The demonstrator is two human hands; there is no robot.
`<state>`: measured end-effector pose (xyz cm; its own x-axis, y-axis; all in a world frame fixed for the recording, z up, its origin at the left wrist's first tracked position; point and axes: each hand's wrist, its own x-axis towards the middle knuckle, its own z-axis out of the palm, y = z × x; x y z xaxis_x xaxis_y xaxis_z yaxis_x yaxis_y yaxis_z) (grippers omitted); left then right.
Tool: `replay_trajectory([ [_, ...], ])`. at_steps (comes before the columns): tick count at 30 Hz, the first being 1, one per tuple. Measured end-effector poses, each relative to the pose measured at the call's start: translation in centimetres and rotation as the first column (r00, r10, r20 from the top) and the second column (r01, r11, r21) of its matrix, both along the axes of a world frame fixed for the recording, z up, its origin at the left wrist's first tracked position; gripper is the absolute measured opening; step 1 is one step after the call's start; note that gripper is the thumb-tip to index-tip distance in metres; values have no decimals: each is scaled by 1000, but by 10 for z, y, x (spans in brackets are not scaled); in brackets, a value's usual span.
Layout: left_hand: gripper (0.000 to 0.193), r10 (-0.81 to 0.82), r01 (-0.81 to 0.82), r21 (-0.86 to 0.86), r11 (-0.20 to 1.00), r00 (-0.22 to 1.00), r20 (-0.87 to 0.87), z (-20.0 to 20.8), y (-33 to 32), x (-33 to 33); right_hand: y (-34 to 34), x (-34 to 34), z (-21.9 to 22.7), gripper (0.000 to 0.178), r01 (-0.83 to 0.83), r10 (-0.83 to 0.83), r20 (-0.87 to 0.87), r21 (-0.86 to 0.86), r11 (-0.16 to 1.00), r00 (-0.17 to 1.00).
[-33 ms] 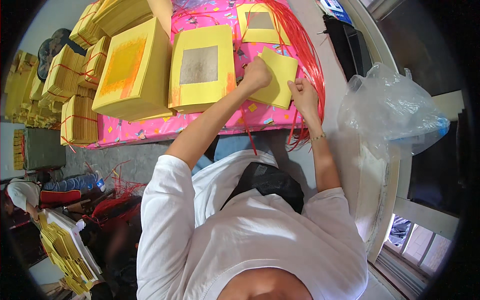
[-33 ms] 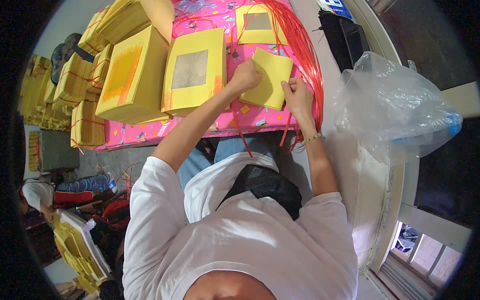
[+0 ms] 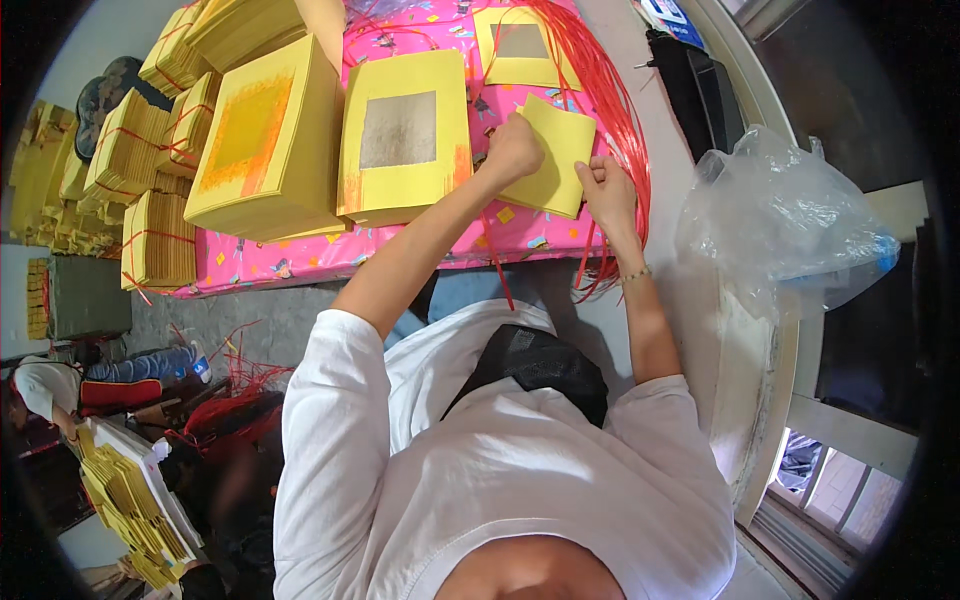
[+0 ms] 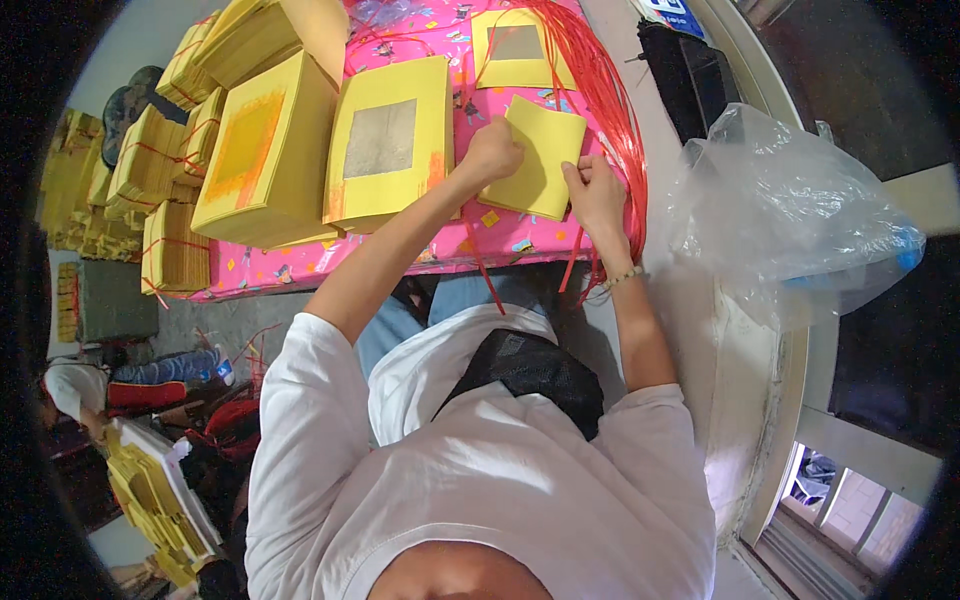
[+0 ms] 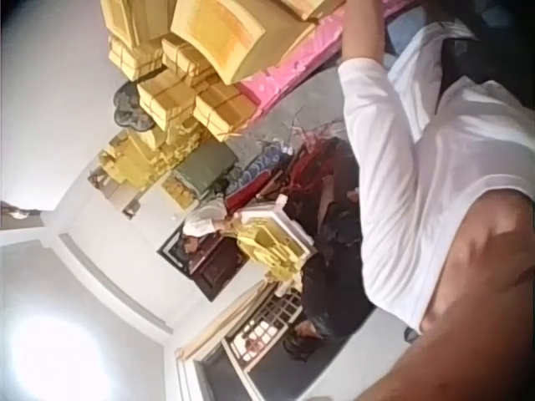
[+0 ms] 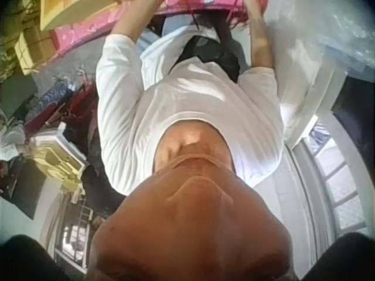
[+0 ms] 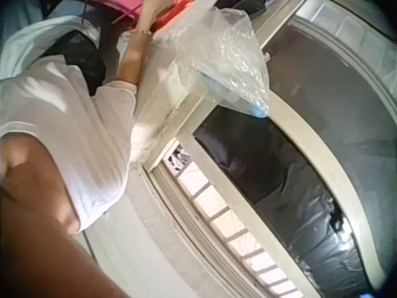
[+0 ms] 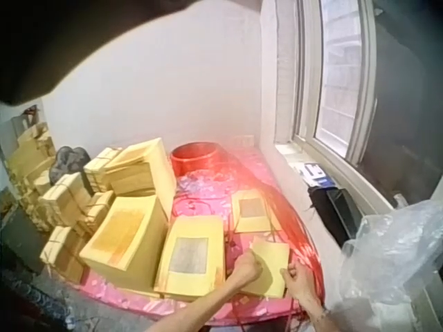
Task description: Folding and stacking individual sheets of joss paper at a workspace.
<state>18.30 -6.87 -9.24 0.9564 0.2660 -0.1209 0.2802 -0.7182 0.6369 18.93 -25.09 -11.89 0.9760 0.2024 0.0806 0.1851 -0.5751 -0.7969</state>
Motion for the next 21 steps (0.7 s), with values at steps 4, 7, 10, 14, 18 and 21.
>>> replay_trajectory([
  [4,45,-8,8,-4,1000,1000,13,1,1,-2,11,-17,30,34,73,-26,164,-288,955,986],
  [7,46,-53,53,18,998,999,-3,5,-1,-2,10,-18,30,39,40,128,483,-321,946,866],
  [10,46,-24,24,-18,1000,1000,3,9,-3,-4,13,-20,19,41,-19,234,494,-403,915,837],
  [14,46,-35,36,-40,999,999,28,18,-4,-11,17,-23,19,42,10,231,442,-479,878,867],
  [18,51,-37,13,147,989,986,165,44,-9,-23,20,-23,19,42,4,227,409,-492,871,884],
  [21,48,-141,142,16,990,955,263,69,5,-42,17,-19,17,43,-27,239,389,-479,878,890],
])
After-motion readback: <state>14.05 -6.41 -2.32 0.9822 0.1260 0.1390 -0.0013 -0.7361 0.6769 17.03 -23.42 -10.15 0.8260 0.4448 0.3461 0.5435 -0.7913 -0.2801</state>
